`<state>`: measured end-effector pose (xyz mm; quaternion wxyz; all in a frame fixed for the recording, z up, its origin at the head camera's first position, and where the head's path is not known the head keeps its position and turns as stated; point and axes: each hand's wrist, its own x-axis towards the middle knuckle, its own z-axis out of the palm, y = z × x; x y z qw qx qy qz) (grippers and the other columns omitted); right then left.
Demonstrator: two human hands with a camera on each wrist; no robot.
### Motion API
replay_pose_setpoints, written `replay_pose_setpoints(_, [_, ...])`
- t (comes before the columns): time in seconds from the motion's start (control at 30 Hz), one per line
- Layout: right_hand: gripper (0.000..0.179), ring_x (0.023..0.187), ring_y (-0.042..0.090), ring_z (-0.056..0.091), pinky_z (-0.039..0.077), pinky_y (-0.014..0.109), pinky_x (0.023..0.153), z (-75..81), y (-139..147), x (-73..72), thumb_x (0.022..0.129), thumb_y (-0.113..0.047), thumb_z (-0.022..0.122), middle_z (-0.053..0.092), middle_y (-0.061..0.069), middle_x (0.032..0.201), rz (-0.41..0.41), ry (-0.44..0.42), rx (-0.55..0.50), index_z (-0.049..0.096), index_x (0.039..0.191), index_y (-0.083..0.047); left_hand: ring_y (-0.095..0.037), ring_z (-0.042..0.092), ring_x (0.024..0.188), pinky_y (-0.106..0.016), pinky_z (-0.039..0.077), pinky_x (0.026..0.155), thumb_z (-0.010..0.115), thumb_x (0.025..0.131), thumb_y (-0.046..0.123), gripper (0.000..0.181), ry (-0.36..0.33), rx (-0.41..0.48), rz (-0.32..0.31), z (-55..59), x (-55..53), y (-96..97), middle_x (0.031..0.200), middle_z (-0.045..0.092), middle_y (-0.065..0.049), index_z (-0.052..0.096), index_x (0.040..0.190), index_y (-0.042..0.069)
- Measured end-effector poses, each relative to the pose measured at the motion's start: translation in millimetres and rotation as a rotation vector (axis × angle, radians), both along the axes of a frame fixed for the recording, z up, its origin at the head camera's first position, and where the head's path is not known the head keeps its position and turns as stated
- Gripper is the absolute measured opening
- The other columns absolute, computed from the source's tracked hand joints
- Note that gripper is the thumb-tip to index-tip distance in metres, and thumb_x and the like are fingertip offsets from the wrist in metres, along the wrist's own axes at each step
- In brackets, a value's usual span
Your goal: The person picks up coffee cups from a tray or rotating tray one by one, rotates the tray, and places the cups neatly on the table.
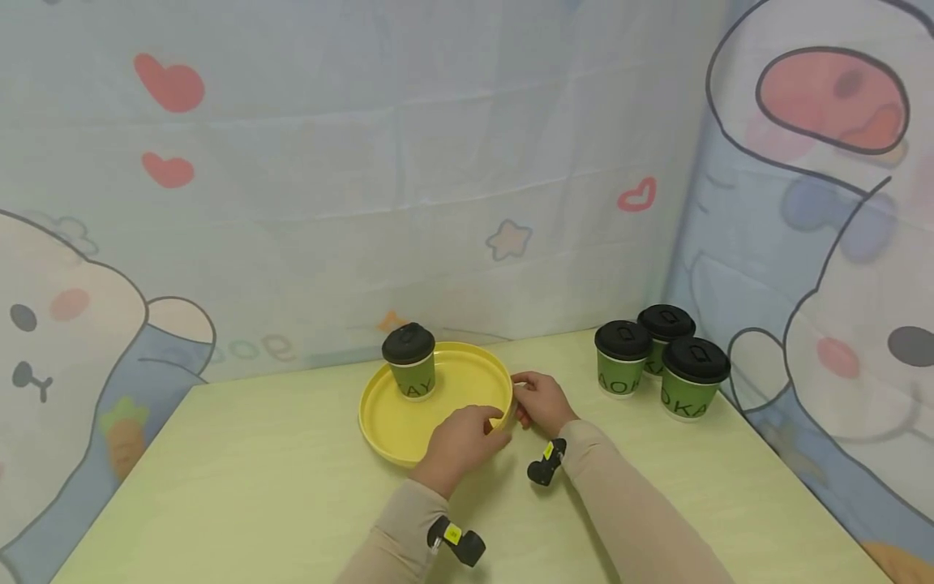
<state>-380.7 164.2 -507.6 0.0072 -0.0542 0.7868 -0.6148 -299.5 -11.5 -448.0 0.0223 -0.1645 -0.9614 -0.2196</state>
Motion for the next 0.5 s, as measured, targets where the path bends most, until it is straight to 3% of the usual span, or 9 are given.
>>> replay_pose_setpoints(0.23, [0.036,0.049,0.016,0.055,0.051,0.030,0.048,1.2,0.0,2.4,0.098,-0.010,0.055,0.061,0.010,0.068,0.011,0.020,0.007,0.061,0.131,0.005,-0.011,0.065,0.084,-0.032,0.053,0.072,0.073,0.091,0.020,0.027,0.024,-0.016,-0.007,2.0,1.4,-3.9,0.091,0.072,0.006,0.076,0.118,0.019])
replay_pose_setpoints(0.5, [0.036,0.049,0.016,0.054,0.051,0.030,0.048,1.0,0.3,0.7,0.099,-0.009,0.055,0.060,0.011,0.066,0.014,0.042,0.016,0.061,0.130,0.007,-0.010,0.066,0.086,-0.031,0.053,0.074,0.074,0.091,0.021,0.027,0.021,0.005,-0.044,2.5,2.6,-11.7,0.095,0.074,0.006,0.077,0.118,0.019])
